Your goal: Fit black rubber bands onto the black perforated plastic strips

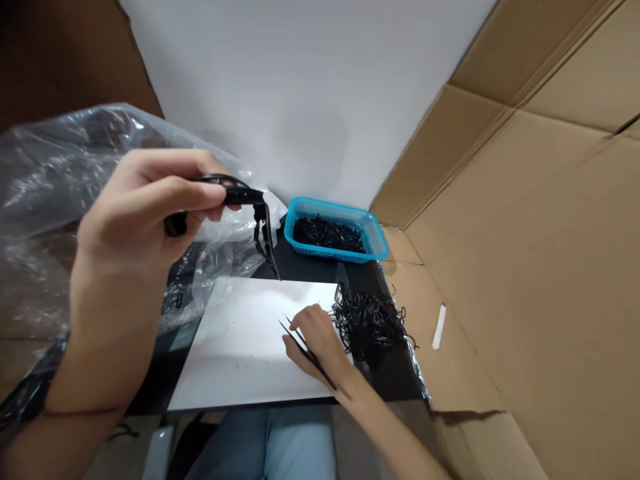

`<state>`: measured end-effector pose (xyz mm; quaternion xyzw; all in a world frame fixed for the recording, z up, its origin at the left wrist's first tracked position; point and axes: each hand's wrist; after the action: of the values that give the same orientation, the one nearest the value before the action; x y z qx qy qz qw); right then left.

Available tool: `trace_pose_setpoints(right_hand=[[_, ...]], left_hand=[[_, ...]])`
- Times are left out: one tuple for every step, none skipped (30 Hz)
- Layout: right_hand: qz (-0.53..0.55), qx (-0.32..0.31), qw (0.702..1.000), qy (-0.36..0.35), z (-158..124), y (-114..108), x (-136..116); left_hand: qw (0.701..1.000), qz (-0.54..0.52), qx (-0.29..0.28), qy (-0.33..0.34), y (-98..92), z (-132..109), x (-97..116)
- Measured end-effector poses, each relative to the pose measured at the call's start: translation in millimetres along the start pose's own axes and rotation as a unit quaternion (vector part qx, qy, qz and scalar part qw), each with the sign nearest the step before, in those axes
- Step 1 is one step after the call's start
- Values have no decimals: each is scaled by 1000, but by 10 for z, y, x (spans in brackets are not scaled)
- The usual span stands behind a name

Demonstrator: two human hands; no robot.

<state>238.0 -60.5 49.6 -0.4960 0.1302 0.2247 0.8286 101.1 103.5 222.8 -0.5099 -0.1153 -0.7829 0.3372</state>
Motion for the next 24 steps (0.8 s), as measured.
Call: trace_pose_setpoints(right_hand=[[-5, -30, 999, 19, -131, 105, 33], [-9, -52, 998, 37, -243, 175, 58], [-9, -62, 997, 50, -329, 208, 76], [-2, -63, 996, 62, -389, 208, 88], [7, -57, 996, 75, -421, 179, 98], [23, -48, 994, 94, -426, 129, 106], [47, -41, 990, 123, -403, 64, 116], [78, -32, 984, 159, -353, -4, 129], [115, -17, 973, 198, -274, -69, 143], [159, 11, 960, 232, -168, -121, 157], [210, 48, 942, 257, -35, -154, 169], [274, 89, 919, 270, 122, -165, 175], [346, 129, 889, 270, 296, -154, 172], [423, 149, 855, 262, 480, -122, 157], [509, 152, 808, 255, 664, -76, 131], [551, 139, 785, 248, 835, -20, 95], [590, 117, 761, 244, 984, 36, 51], [629, 87, 735, 240, 1102, 88, 6], [669, 48, 703, 235, 1185, 129, -36], [717, 3, 658, 230, 1234, 154, -69], [756, -40, 617, 217, 1252, 161, -89], [783, -78, 585, 197, 1248, 148, -94], [797, -103, 570, 172, 1230, 115, -83], [797, -115, 576, 143, 1208, 61, -60]], left_hand=[[1000, 0, 5, -10, 8, 5, -7], [1000, 3, 9, -17, 16, 7, -11], [1000, 6, 11, -21, 24, 5, -12], [1000, 9, 13, -26, 33, 1, -11], [999, 14, 15, -30, 40, -4, -9], [999, 19, 14, -36, 44, -9, -6], [999, 22, 11, -41, 46, -13, -3], [999, 23, 9, -41, 45, -15, -1], [999, 21, 1, -35, 40, -15, 0], [1000, 15, -13, -25, 31, -13, -2], [999, 4, -30, -13, 18, -8, -5], [999, -8, -50, -4, 3, -2, -11], [997, -20, -69, -1, -15, 6, -20], [996, -29, -87, -2, -36, 15, -32], [994, -35, -101, -7, -61, 24, -46], [993, -35, -108, -13, -88, 32, -61], [993, -33, -114, -16, -118, 39, -78], [992, -29, -120, -22, -151, 43, -93], [992, -25, -124, -27, -187, 46, -106], [992, -17, -122, -29, -224, 45, -115], [992, -9, -119, -29, -263, 41, -118], [993, 0, -114, -27, -302, 34, -114], [994, 8, -109, -23, -342, 25, -105], [994, 15, -104, -20, -381, 14, -91]])
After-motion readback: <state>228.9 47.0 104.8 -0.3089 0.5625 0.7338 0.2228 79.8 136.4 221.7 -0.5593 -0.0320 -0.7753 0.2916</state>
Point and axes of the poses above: each hand's wrist, its own z-axis towards the middle knuckle, its own y-axis out of the palm, x = y × z, and after that the axes turned 6 degrees about -x, right-handed
